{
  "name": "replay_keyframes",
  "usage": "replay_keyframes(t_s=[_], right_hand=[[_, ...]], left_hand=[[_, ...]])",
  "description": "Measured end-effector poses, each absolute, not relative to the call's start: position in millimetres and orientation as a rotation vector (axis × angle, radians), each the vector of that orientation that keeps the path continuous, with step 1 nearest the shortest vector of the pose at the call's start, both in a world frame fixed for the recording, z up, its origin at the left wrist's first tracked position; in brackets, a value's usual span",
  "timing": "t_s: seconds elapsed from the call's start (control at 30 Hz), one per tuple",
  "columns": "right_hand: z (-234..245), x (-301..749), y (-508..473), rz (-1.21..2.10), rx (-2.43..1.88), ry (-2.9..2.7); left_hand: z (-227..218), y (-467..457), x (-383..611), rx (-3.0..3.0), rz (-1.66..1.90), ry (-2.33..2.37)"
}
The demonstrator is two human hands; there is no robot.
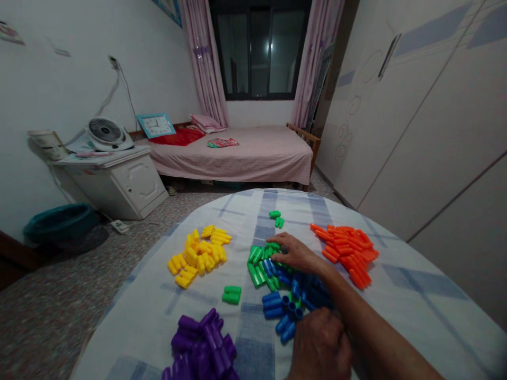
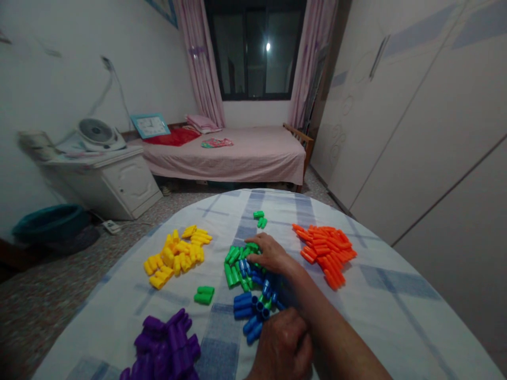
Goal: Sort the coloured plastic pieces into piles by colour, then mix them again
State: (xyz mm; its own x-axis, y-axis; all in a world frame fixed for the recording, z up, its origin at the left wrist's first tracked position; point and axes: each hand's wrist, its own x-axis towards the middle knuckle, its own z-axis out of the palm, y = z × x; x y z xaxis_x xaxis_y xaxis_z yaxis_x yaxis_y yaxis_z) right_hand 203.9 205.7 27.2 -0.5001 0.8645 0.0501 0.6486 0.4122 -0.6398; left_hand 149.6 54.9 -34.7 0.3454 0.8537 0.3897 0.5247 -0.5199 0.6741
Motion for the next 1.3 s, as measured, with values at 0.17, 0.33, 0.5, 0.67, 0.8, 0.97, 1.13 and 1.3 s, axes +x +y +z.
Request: replay_keyframes(t_s=[0.17,0.33,0.5,0.67,0.8,0.97,1.13,1.3], right_hand=[[15.2,199.1,199.8,0.699,-1.424,-2.205],[13.8,199.4,204.2,0.613,-1.512,-2.223],[12.9,196.3,210.0,0.591,-1.53,-2.237],[8.4,198.9,216.2,0.509,-1.388,-2.211],[11.9,200.6,225.3,0.465,-1.347,-2.246],[18.5,191.9,249.2,0.402,-1.362,-2.137],[12.6,186.4,258.8,0.362,-1.48,-2.066],[24.7,183.5,240.2,0.297,-1.466,-2.074]], left_hand=[[-38.2,55.1,150.5,2.102,0.942,1.199],[-37.3,54.5,148.9,2.075,0.935,1.192],[-36.5,55.1,148.3,2.081,0.935,1.17],[-33.9,54.3,148.2,2.123,0.932,1.202],[-34.3,54.0,148.6,2.147,0.966,1.232],[-36.9,55.3,148.2,2.165,0.943,1.212],[-35.9,57.2,146.5,2.097,0.892,1.221],[-36.4,57.2,147.1,2.105,0.862,1.197]])
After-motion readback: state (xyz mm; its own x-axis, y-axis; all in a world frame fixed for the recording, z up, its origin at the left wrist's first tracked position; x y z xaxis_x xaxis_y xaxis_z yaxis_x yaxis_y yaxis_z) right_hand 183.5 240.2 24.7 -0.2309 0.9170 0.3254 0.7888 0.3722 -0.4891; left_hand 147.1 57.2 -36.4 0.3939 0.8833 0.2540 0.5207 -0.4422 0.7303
